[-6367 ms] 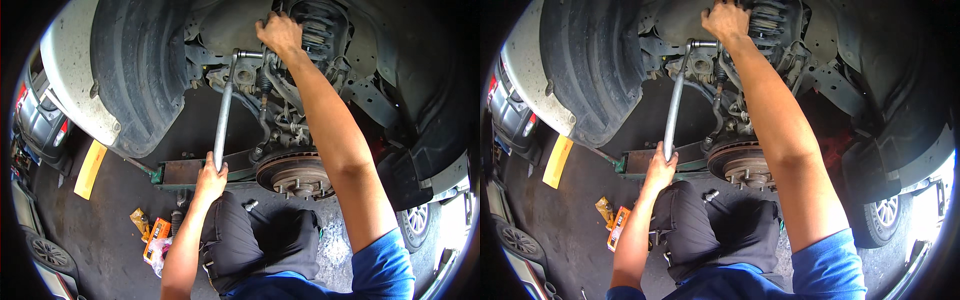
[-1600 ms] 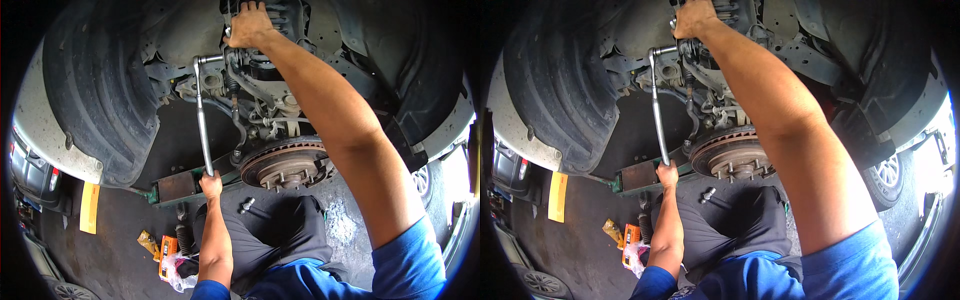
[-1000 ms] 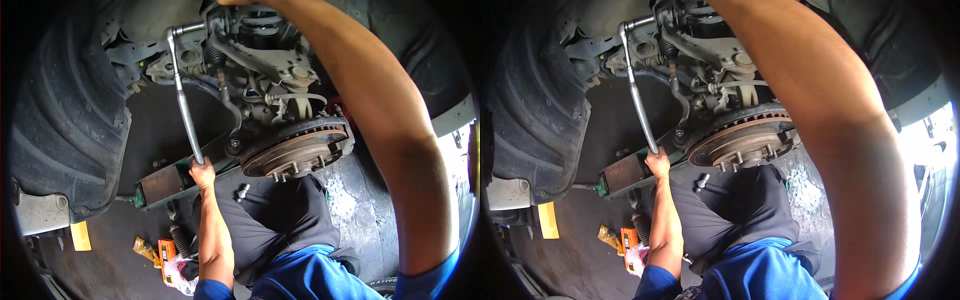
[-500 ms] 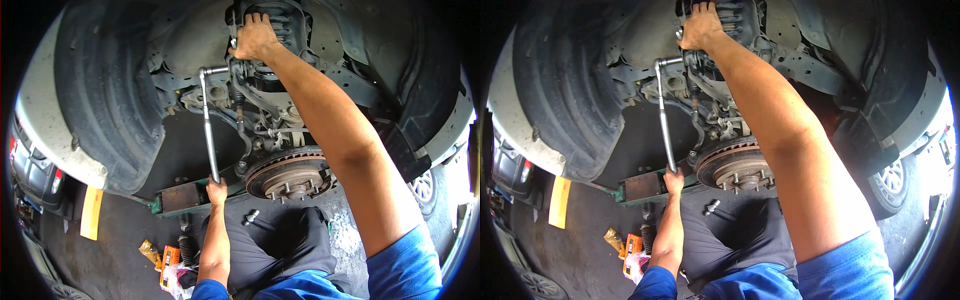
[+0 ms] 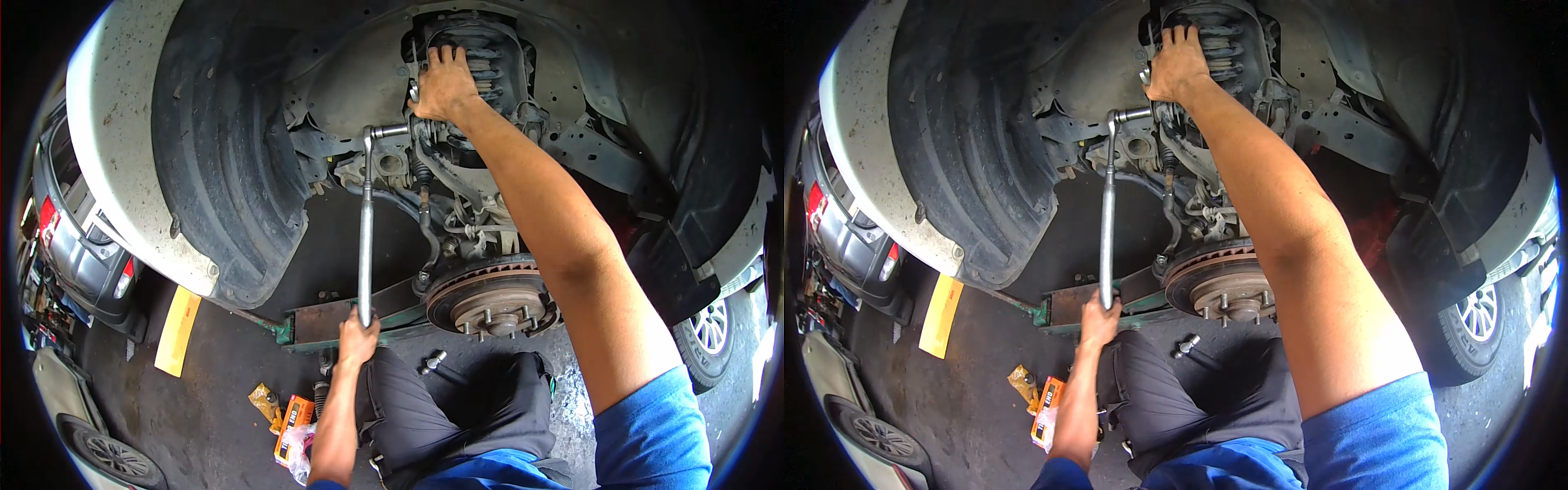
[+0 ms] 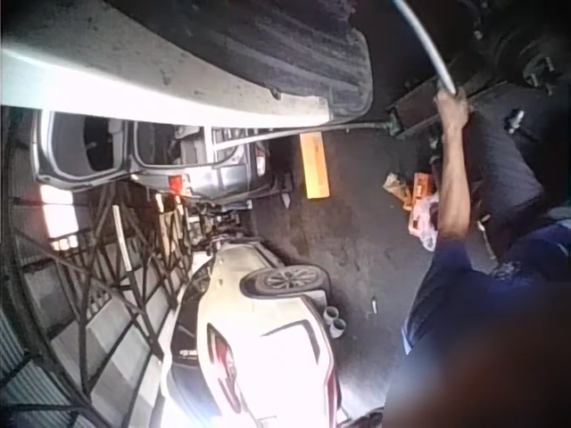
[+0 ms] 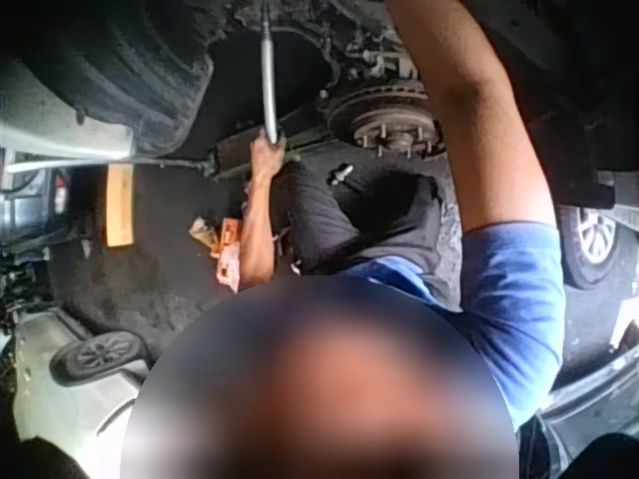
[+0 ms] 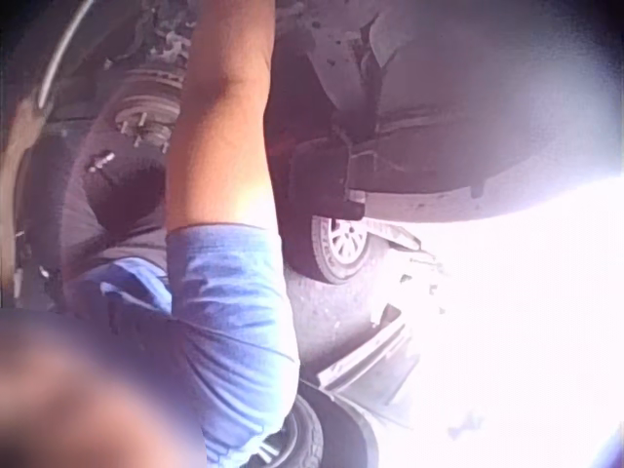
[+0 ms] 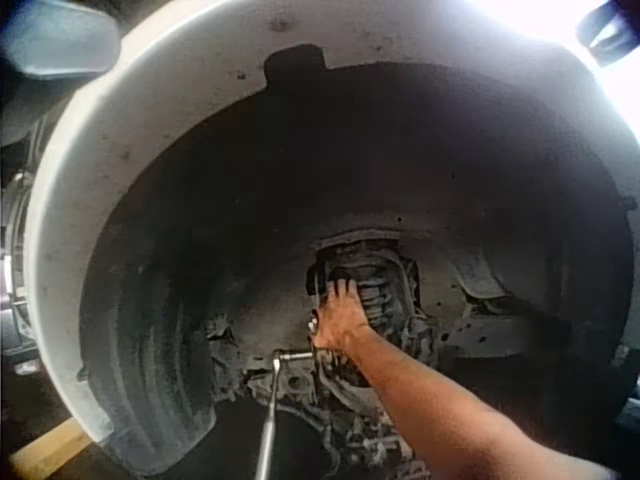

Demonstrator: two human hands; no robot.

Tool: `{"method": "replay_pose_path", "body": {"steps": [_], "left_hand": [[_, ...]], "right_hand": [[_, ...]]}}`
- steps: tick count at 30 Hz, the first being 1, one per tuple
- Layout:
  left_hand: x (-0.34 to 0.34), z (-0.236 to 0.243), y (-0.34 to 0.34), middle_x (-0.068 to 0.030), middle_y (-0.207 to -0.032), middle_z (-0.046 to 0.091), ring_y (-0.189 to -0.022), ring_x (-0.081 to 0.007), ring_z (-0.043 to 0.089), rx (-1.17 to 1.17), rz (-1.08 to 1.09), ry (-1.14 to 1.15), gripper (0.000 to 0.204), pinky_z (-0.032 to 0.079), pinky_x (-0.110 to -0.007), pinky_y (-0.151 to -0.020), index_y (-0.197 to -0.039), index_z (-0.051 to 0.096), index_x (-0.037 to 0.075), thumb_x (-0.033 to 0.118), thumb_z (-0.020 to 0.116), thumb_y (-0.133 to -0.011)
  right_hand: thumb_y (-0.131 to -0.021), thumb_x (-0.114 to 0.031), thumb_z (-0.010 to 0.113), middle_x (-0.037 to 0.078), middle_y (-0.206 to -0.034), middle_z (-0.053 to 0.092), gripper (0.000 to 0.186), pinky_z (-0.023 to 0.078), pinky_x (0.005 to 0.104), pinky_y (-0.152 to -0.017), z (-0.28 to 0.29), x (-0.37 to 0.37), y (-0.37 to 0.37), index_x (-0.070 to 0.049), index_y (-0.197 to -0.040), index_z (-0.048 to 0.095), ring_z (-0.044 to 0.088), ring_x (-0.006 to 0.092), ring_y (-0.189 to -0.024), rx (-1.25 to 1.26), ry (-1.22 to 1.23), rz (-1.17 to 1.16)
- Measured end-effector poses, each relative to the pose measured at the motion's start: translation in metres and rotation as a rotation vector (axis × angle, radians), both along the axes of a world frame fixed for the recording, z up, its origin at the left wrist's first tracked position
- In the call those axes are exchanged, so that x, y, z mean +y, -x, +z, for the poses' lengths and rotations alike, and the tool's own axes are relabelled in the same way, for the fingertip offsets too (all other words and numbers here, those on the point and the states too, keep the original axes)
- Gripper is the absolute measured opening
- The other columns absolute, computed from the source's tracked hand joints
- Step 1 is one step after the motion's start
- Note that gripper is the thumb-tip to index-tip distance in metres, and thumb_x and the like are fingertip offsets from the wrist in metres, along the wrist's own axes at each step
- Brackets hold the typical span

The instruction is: Tightening bolts on a vehicle's front suspension system using wrenches and a breaker bar.

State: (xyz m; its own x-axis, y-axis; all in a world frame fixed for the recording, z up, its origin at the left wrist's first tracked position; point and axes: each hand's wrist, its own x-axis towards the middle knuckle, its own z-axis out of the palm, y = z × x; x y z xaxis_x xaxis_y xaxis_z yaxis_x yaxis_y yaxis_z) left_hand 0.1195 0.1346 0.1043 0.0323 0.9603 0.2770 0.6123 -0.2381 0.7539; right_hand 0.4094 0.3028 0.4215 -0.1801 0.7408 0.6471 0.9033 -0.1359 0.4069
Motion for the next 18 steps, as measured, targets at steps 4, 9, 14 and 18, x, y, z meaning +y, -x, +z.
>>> {"method": "replay_pose_path", "body": {"steps": [4,9,14,18], "left_hand": [[-0.043,0.102,0.012,-0.0045,-0.061,0.057,-0.044,-0.017,0.056,-0.385,-0.14,0.452,0.031,0.046,-0.033,-0.041,-0.12,0.056,0.004,0.013,0.062,-0.092],[-0.056,0.23,0.007,0.0053,-0.062,0.043,-0.041,-0.0026,0.039,-0.707,-0.26,0.676,0.041,0.032,-0.022,-0.033,-0.126,0.051,-0.003,0.008,0.061,-0.088],[-0.058,0.234,0.006,0.0051,-0.062,0.043,-0.039,-0.005,0.039,-0.51,-0.237,0.662,0.035,0.034,-0.024,-0.032,-0.12,0.05,0.0,0.006,0.06,-0.087],[-0.043,0.128,0.001,-0.005,-0.059,0.055,-0.041,-0.0147,0.054,-0.14,-0.131,0.394,0.031,0.045,-0.033,-0.039,-0.115,0.051,-0.001,0.006,0.06,-0.086]], "right_hand": [[-0.085,-0.059,0.055,0.02,-0.144,0.048,0.064,0.028,0.0536,-0.109,0.003,-0.001,0.002,-0.008,-0.12,0.071,0.041,0.0354,-0.131,-0.008,-0.008,-0.016],[-0.085,-0.057,0.054,0.015,-0.146,0.047,0.062,0.025,0.0517,-0.111,0.002,-0.004,0.008,-0.016,-0.128,0.068,0.039,0.0329,-0.133,-0.022,0.063,-0.1],[-0.084,-0.059,0.057,0.018,-0.138,0.052,0.06,0.031,0.0528,-0.106,0.001,0.0,0.0,-0.011,-0.115,0.075,0.044,0.035,-0.127,-0.025,-0.012,-0.048],[-0.084,-0.059,0.057,0.018,-0.138,0.052,0.06,0.03,0.0532,-0.107,0.0,0.002,0.003,-0.011,-0.115,0.074,0.043,0.0352,-0.127,-0.014,-0.02,-0.034]]}}
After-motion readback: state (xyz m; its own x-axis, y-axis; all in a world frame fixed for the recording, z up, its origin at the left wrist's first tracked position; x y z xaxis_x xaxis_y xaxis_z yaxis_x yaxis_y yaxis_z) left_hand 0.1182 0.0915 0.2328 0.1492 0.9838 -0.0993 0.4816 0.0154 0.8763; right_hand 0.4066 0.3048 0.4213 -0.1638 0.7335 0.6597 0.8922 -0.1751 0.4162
